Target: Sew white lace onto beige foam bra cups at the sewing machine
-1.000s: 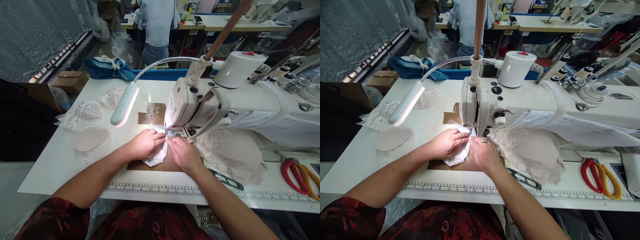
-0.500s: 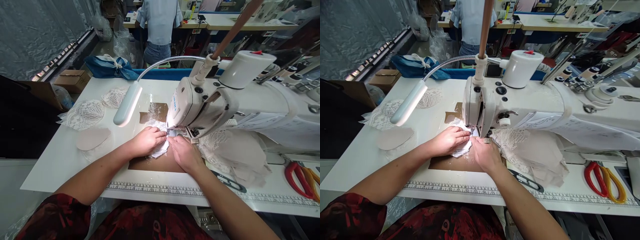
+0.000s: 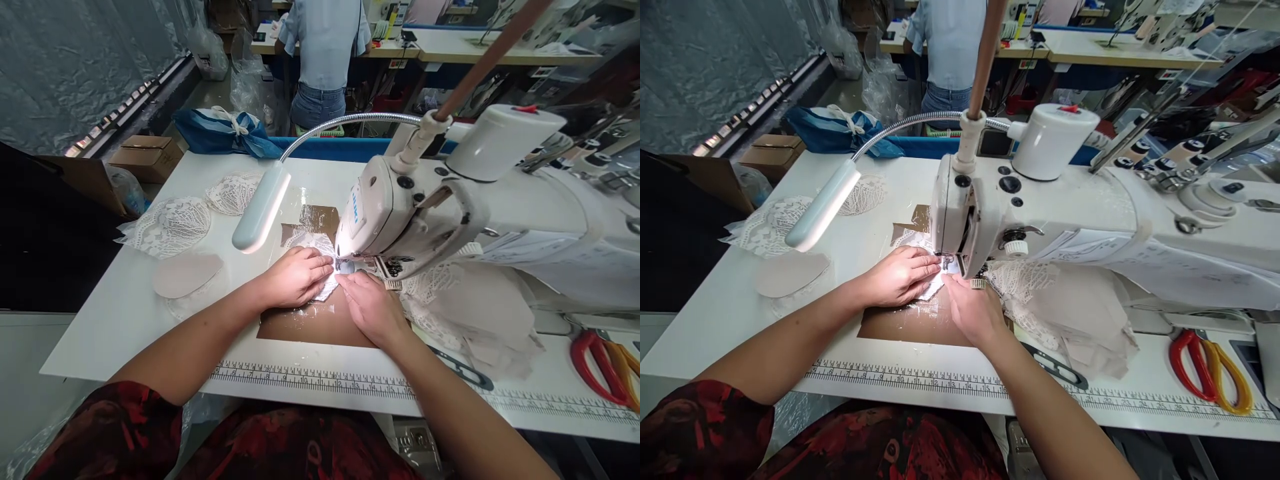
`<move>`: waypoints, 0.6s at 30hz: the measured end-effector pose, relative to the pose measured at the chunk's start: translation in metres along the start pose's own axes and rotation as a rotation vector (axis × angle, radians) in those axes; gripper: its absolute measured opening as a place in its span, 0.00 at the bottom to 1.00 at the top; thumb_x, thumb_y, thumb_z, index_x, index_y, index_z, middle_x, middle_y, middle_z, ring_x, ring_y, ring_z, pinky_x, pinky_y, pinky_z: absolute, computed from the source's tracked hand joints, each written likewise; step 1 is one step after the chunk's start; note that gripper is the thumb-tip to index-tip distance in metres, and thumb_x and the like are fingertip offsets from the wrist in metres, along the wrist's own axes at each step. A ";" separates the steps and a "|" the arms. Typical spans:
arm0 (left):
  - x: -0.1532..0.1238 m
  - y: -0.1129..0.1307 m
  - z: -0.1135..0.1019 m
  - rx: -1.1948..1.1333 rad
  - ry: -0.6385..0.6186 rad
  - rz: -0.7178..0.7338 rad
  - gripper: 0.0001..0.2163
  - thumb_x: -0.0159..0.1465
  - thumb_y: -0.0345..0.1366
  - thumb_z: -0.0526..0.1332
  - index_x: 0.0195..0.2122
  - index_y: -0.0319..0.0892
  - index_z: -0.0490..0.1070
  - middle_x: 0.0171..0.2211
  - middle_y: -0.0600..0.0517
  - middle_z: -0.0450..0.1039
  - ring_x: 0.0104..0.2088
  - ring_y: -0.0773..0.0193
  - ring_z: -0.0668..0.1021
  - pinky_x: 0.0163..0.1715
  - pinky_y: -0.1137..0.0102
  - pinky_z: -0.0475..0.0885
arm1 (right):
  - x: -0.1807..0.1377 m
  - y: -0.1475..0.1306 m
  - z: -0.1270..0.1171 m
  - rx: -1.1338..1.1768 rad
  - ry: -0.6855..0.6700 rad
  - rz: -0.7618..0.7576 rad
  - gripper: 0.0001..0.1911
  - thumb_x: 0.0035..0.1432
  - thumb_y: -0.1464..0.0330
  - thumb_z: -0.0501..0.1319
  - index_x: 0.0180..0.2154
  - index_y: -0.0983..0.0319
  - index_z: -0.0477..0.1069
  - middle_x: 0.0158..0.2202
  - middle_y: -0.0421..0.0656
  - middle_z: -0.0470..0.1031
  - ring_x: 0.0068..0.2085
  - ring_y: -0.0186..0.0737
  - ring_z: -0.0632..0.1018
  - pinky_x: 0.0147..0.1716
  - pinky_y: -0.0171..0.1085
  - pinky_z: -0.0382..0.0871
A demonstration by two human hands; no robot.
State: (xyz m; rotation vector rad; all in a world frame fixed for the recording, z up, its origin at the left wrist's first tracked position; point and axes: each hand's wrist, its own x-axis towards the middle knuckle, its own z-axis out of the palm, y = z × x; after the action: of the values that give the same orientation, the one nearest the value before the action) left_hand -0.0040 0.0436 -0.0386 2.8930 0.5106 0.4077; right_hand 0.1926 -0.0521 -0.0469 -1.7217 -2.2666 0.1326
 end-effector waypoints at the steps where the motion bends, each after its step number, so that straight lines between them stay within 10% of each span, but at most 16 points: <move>1: 0.000 0.000 0.000 0.005 0.004 -0.008 0.17 0.68 0.37 0.51 0.54 0.36 0.69 0.55 0.43 0.70 0.52 0.52 0.70 0.50 0.57 0.67 | 0.001 0.000 0.000 -0.002 -0.006 -0.007 0.21 0.61 0.74 0.49 0.51 0.61 0.73 0.39 0.45 0.78 0.39 0.42 0.74 0.35 0.36 0.64; 10: -0.005 0.015 -0.009 0.060 -0.042 -0.064 0.16 0.66 0.37 0.55 0.49 0.33 0.71 0.54 0.39 0.69 0.54 0.49 0.70 0.53 0.57 0.66 | -0.002 0.004 0.003 0.048 0.024 0.089 0.21 0.62 0.72 0.50 0.53 0.57 0.73 0.41 0.43 0.79 0.41 0.42 0.76 0.37 0.36 0.66; 18: -0.005 0.049 -0.029 -0.099 -0.354 -0.140 0.08 0.61 0.34 0.59 0.37 0.36 0.73 0.46 0.43 0.71 0.42 0.55 0.75 0.40 0.64 0.73 | -0.005 0.001 -0.001 0.039 0.025 0.116 0.20 0.63 0.70 0.49 0.52 0.57 0.73 0.43 0.43 0.79 0.41 0.41 0.76 0.36 0.36 0.66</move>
State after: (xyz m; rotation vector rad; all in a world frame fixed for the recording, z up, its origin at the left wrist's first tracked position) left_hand -0.0017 0.0002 -0.0013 2.7241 0.6059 -0.0969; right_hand 0.1953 -0.0562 -0.0466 -1.8248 -2.1326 0.1773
